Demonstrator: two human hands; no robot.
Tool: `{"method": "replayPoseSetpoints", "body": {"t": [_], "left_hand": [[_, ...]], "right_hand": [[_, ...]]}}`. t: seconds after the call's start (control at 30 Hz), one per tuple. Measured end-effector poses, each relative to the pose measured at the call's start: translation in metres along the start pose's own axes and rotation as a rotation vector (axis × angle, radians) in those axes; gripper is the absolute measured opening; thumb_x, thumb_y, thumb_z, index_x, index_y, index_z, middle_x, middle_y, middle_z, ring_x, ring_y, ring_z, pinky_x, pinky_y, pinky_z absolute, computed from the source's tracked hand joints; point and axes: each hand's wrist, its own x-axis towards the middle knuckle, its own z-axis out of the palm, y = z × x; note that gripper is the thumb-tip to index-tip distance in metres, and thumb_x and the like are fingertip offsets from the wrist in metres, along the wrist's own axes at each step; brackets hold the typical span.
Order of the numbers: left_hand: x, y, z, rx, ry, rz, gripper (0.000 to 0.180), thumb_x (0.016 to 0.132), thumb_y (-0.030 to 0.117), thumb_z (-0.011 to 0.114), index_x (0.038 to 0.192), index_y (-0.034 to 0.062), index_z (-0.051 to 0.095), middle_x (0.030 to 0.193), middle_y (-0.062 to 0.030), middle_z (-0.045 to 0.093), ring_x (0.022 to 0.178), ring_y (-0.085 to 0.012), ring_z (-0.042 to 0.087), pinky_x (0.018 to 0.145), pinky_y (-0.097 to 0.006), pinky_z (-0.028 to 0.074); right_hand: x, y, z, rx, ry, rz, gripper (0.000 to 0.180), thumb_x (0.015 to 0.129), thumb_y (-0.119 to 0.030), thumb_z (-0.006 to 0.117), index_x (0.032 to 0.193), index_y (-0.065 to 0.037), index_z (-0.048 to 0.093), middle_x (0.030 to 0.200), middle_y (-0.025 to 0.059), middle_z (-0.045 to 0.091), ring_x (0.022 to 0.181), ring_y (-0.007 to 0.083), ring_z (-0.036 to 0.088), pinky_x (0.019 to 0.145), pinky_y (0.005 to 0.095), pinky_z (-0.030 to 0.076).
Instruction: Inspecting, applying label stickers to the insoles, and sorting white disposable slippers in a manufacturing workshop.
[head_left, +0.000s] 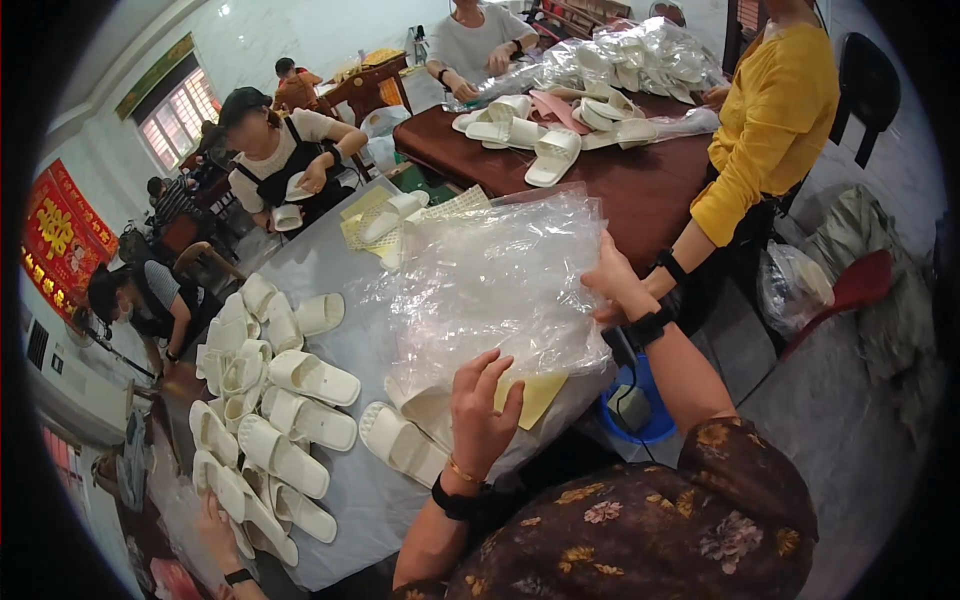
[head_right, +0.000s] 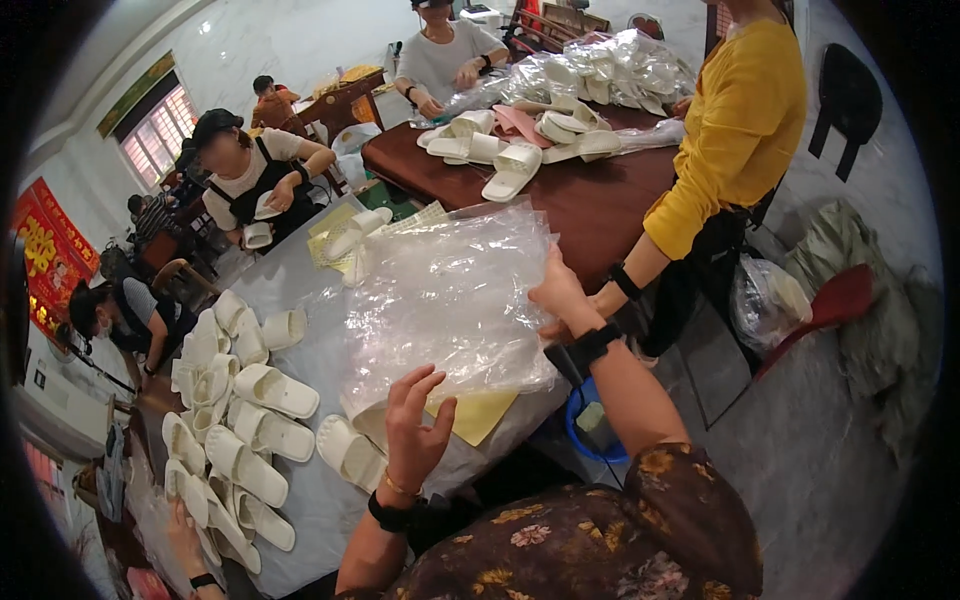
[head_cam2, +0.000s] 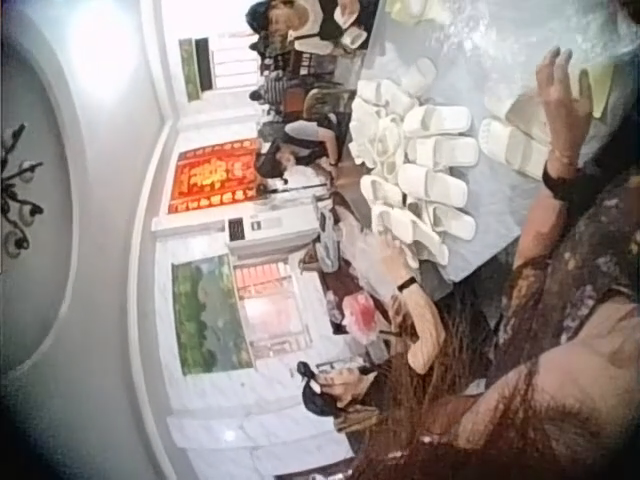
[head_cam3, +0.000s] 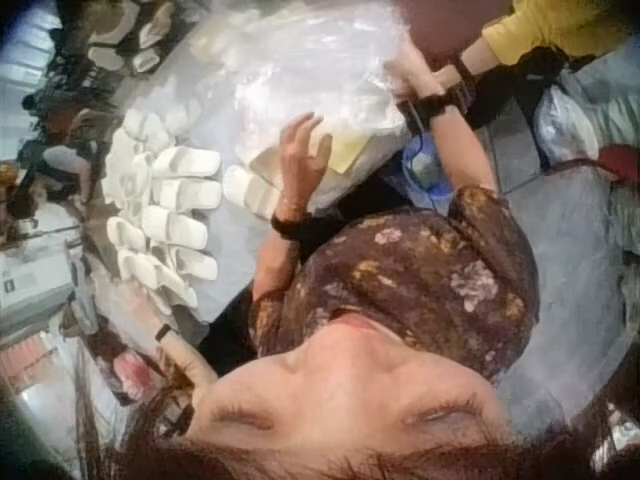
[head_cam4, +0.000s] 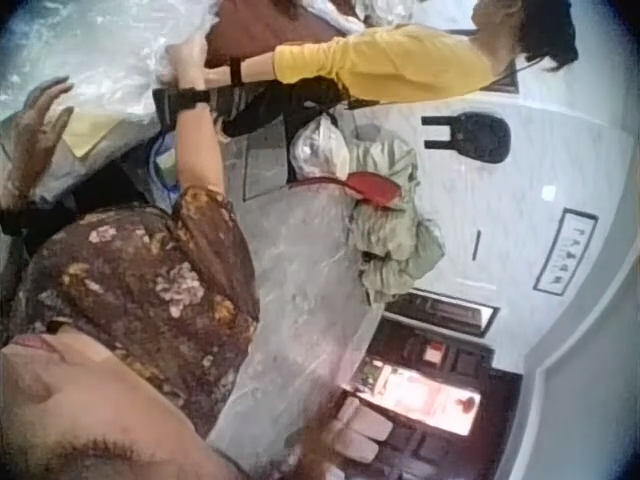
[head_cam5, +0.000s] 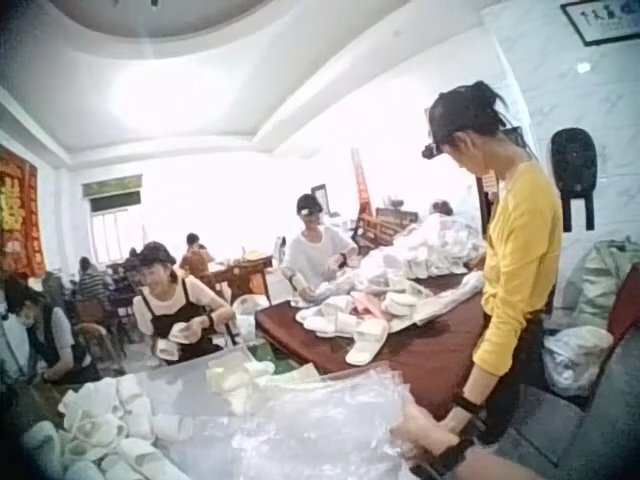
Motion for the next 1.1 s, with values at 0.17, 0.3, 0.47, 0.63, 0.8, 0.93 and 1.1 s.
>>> {"method": "replayPoseSetpoints", "body": {"t": [0.17, 0.3, 0.47, 0.63, 0.8, 0.93, 1.1], "left_hand": [[0.015, 0.014, -0.017, -0.154, -0.007, -0.137, 0.04, 0.082, 0.008, 0.075, 0.12, 0.0033, 0.064, 0.12, -0.0154, 0.063, 0.11, -0.0325, 0.062, 0.094, -0.04, 0.051], [0.021, 0.019, -0.023, -0.547, -0.001, -0.394, 0.051, 0.085, 0.011, 0.076, 0.132, 0.0027, 0.057, 0.126, -0.0134, 0.061, 0.116, -0.0249, 0.061, 0.1, -0.039, 0.049], [-0.002, 0.019, -0.053, -0.774, 0.154, -0.465, 0.033, 0.086, 0.013, 0.076, 0.113, -0.0015, 0.064, 0.102, -0.005, 0.066, 0.095, -0.0131, 0.062, 0.085, -0.034, 0.053], [-0.038, 0.042, -0.076, -0.721, 0.591, -0.636, 0.021, 0.089, 0.015, 0.073, 0.104, 0.0013, 0.067, 0.085, -0.0002, 0.067, 0.077, -0.0082, 0.062, 0.061, -0.026, 0.049], [-0.043, 0.032, -0.104, -0.716, 0.779, -0.719, 0.027, 0.103, 0.025, 0.055, 0.112, 0.0008, 0.064, 0.097, -0.004, 0.068, 0.082, -0.0126, 0.063, 0.071, -0.029, 0.052], [-0.059, -0.016, -0.139, -0.328, 0.859, -0.599, 0.027, 0.105, 0.022, 0.05, 0.116, -0.0001, 0.062, 0.109, -0.0072, 0.065, 0.094, -0.0158, 0.062, 0.08, -0.032, 0.051], [-0.068, -0.041, -0.243, 0.204, 0.772, -0.447, 0.033, 0.106, 0.023, 0.045, 0.125, 0.0006, 0.059, 0.117, -0.0076, 0.063, 0.105, -0.0171, 0.059, 0.088, -0.034, 0.05]], "right_hand": [[-0.052, -0.088, -0.007, 0.313, 0.135, -0.074, 0.095, 0.074, -0.001, 0.065, 0.156, -0.004, 0.016, 0.099, 0.0225, 0.066, 0.085, 0.0339, 0.068, 0.077, 0.0392, 0.053], [-0.096, -0.145, 0.008, 0.244, 0.442, -0.606, 0.087, 0.077, 0.003, 0.061, 0.154, -0.001, 0.021, 0.08, 0.0146, 0.063, 0.07, 0.0314, 0.064, 0.068, 0.0419, 0.052], [-0.17, -0.195, 0.038, 0.32, 0.363, -1.068, 0.066, 0.085, -0.007, 0.066, 0.145, 0.005, 0.041, 0.087, 0.0104, 0.066, 0.07, 0.0268, 0.062, 0.062, 0.0391, 0.048], [-0.217, -0.221, 0.051, 0.485, 0.2, -1.204, 0.061, 0.084, -0.01, 0.069, 0.14, 0.002, 0.049, 0.096, 0.0026, 0.07, 0.085, 0.0201, 0.066, 0.085, 0.037, 0.047], [-0.237, -0.238, 0.06, 0.438, 0.017, -1.29, 0.053, 0.08, -0.004, 0.072, 0.13, 0.001, 0.056, 0.107, 0.0075, 0.07, 0.1, 0.0243, 0.066, 0.097, 0.0409, 0.045], [-0.239, -0.242, 0.065, 0.471, -0.088, -1.395, 0.043, 0.078, 0.0, 0.072, 0.12, -0.002, 0.064, 0.111, 0.0085, 0.069, 0.104, 0.0258, 0.065, 0.094, 0.0406, 0.048], [-0.225, -0.215, 0.072, 0.522, -0.084, -1.362, 0.037, 0.075, 0.007, 0.064, 0.11, -0.004, 0.068, 0.111, 0.0102, 0.067, 0.099, 0.0281, 0.066, 0.088, 0.0389, 0.051]]}}
